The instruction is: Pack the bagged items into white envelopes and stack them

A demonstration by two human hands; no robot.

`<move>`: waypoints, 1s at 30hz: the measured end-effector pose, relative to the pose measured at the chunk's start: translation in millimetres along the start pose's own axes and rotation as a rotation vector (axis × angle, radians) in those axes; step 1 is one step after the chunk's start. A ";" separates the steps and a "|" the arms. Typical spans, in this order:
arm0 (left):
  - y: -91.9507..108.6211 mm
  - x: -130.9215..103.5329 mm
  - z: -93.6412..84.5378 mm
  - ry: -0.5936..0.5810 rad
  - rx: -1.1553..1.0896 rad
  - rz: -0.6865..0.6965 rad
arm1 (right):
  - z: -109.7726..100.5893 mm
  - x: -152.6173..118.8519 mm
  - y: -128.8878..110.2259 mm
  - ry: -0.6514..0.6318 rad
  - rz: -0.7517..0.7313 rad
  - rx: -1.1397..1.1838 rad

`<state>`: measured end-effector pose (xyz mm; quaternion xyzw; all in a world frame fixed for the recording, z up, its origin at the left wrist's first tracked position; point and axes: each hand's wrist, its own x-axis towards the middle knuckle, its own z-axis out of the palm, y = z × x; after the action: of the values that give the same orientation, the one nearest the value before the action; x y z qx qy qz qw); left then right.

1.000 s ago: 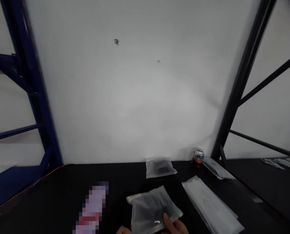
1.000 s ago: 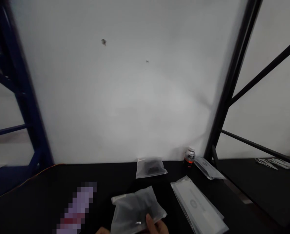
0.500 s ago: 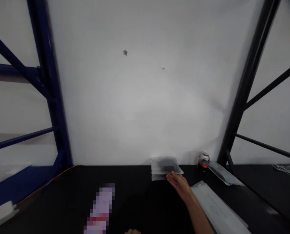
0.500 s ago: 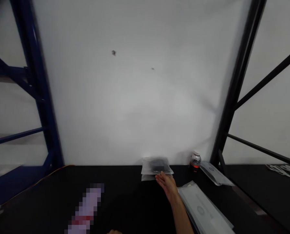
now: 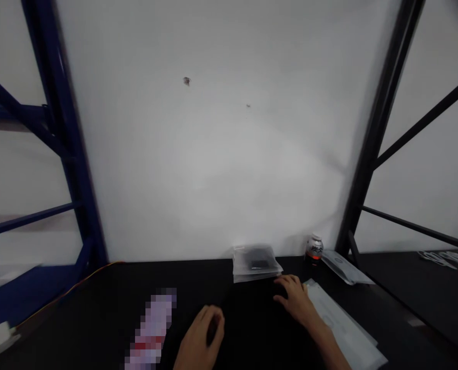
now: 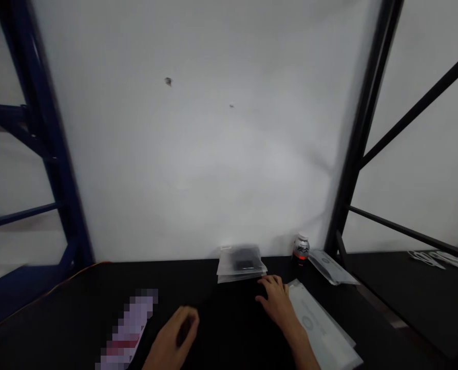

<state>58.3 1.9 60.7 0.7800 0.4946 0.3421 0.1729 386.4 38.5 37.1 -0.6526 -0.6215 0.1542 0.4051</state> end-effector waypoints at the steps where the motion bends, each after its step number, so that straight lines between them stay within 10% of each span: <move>1: 3.8 15.5 -1.2 -0.055 0.025 -0.009 | -0.7 -0.5 2.3 -0.023 -0.014 -0.070; 6: -6.5 77.1 26.3 -0.186 0.108 -0.008 | 2.1 2.6 2.4 -0.060 -0.092 -0.314; 12: -18.1 95.2 42.7 -0.198 0.128 0.099 | -4.9 2.2 -5.8 -0.027 -0.205 -0.452; 30: -13.2 27.4 0.1 -0.174 0.115 0.442 | -31.5 -75.8 -2.1 -0.158 -0.461 -0.526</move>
<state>57.3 32.2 62.5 0.9043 0.3140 0.2746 0.0912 393.5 -43.3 35.4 -0.5630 -0.8003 -0.0566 0.1984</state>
